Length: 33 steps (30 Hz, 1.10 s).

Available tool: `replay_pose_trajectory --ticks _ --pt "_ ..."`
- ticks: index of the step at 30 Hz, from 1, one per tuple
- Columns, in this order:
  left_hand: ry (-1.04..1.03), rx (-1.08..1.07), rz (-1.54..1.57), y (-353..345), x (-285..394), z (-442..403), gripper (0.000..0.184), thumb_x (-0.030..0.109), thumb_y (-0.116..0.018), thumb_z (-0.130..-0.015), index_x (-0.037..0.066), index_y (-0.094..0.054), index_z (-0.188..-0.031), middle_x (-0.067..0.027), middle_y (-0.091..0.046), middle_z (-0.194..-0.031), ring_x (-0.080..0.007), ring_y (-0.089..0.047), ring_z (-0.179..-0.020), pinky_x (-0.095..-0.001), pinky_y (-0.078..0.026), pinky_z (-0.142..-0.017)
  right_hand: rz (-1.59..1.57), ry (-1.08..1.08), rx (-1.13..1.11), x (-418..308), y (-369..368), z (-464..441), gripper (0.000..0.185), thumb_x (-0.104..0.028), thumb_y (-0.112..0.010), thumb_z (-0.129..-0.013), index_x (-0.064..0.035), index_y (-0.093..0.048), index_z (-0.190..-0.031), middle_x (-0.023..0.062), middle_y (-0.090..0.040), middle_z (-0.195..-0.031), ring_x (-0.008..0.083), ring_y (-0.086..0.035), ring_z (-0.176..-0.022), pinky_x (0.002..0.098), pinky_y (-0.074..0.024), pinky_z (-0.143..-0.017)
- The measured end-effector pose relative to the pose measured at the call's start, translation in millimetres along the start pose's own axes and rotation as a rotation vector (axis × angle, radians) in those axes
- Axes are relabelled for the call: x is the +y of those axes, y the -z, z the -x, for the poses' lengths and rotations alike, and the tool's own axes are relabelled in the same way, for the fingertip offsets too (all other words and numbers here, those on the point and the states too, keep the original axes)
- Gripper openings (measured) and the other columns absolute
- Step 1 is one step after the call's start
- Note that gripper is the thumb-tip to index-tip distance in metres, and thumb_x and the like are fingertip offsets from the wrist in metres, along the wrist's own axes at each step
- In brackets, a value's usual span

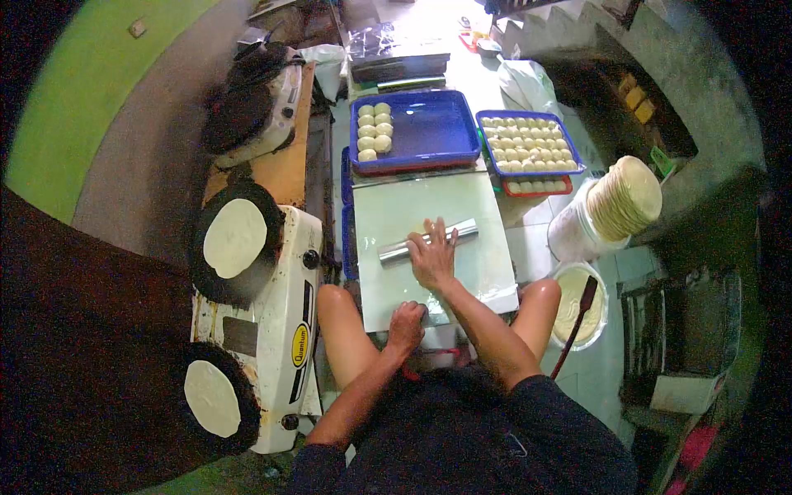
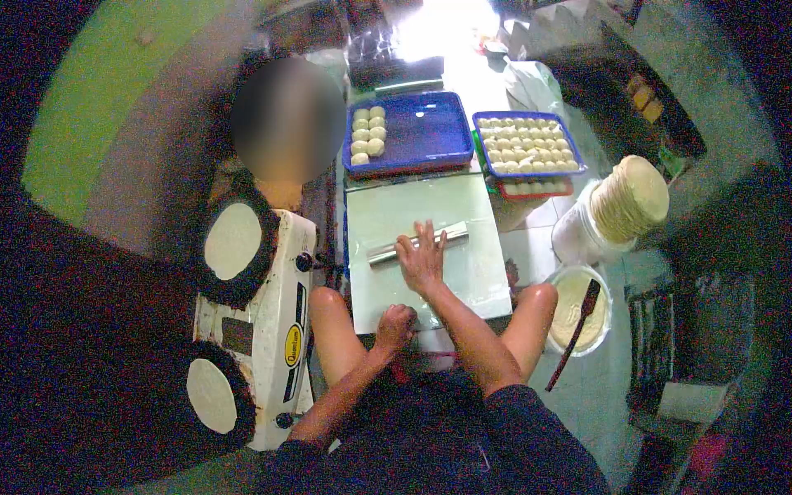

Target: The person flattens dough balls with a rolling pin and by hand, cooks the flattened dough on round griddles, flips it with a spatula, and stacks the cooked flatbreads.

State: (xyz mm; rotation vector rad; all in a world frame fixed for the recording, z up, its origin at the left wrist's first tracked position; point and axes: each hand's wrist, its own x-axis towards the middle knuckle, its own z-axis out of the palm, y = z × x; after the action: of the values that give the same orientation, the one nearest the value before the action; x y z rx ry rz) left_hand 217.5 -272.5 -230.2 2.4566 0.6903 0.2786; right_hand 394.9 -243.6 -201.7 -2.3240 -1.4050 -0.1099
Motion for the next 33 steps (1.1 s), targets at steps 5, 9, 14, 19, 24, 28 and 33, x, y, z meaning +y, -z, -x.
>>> replay_pose_trajectory --ticks 5,9,14,19,24,28,33 --pt "0.02 -0.086 -0.021 -7 -6 -2 0.026 0.001 -0.066 -0.07 0.007 -0.067 -0.095 -0.0135 -0.064 -0.095 -0.0351 -0.06 -0.098 -0.047 -0.049 -0.084 -0.142 -0.072 -0.159 13 4 -13 0.051 -0.029 -0.061 -0.093 -0.0249 -0.053 -0.143 0.0269 -0.032 -0.155 0.0431 -0.047 -0.131 0.0561 -0.0424 -0.105" --pt "0.014 -0.077 0.059 4 -1 -5 0.029 0.002 -0.071 -0.067 0.006 -0.066 -0.096 -0.0146 -0.065 -0.097 -0.0347 -0.061 -0.1 -0.0463 -0.049 -0.085 -0.11 -0.085 -0.084 -2 19 -25 0.036 -0.026 -0.059 -0.094 -0.0171 -0.062 -0.128 0.0208 -0.064 -0.117 0.0336 -0.066 -0.099 0.0515 -0.0501 -0.09" --pt "-0.013 -0.108 0.026 1 -6 -4 0.034 0.004 -0.077 -0.062 0.007 -0.064 -0.094 -0.0129 -0.065 -0.099 -0.0336 -0.061 -0.1 -0.0463 -0.049 -0.085 -0.039 -0.066 0.097 8 -2 -39 0.025 -0.027 -0.054 -0.095 -0.0114 -0.069 -0.082 0.0098 -0.07 -0.079 0.0245 -0.067 -0.092 0.055 -0.0392 -0.101" --pt "0.023 -0.115 -0.015 2 -1 1 0.038 0.005 -0.078 -0.06 0.007 -0.063 -0.095 -0.0124 -0.063 -0.099 -0.0339 -0.06 -0.102 -0.0472 -0.048 -0.085 -0.118 -0.105 0.119 11 4 -49 0.019 -0.024 -0.065 -0.08 -0.0113 -0.077 -0.086 0.0225 -0.048 -0.147 0.0374 -0.036 -0.143 0.0663 -0.0091 -0.117" --pt "-0.012 -0.114 -0.04 -5 -9 1 0.036 0.005 -0.078 -0.062 0.007 -0.062 -0.094 -0.0127 -0.061 -0.096 -0.0347 -0.059 -0.1 -0.0472 -0.047 -0.086 -0.356 -0.092 -0.039 22 -23 -55 0.085 -0.017 -0.067 -0.076 -0.0198 -0.035 -0.155 0.0211 -0.021 -0.163 0.0433 -0.027 -0.147 0.054 -0.0359 -0.113" --pt "-0.004 -0.127 -0.061 -4 -10 -1 0.037 0.006 -0.079 -0.062 0.006 -0.062 -0.095 -0.0137 -0.061 -0.097 -0.0348 -0.059 -0.099 -0.0471 -0.047 -0.087 -0.125 0.012 -0.348 3 17 -41 0.082 -0.011 -0.069 -0.08 -0.0225 -0.035 -0.154 0.01 -0.04 -0.155 0.0273 -0.047 -0.135 0.0541 -0.0322 -0.114" --pt "-0.003 -0.086 -0.071 5 0 0 0.04 0.006 -0.08 -0.06 0.006 -0.064 -0.096 -0.0137 -0.063 -0.098 -0.0345 -0.059 -0.099 -0.0466 -0.047 -0.086 -0.075 0.198 -0.303 11 16 -10 0.056 -0.021 -0.062 -0.092 -0.0281 -0.047 -0.145 -0.0008 -0.051 -0.147 0.0261 -0.039 -0.142 0.0639 -0.0159 -0.118"
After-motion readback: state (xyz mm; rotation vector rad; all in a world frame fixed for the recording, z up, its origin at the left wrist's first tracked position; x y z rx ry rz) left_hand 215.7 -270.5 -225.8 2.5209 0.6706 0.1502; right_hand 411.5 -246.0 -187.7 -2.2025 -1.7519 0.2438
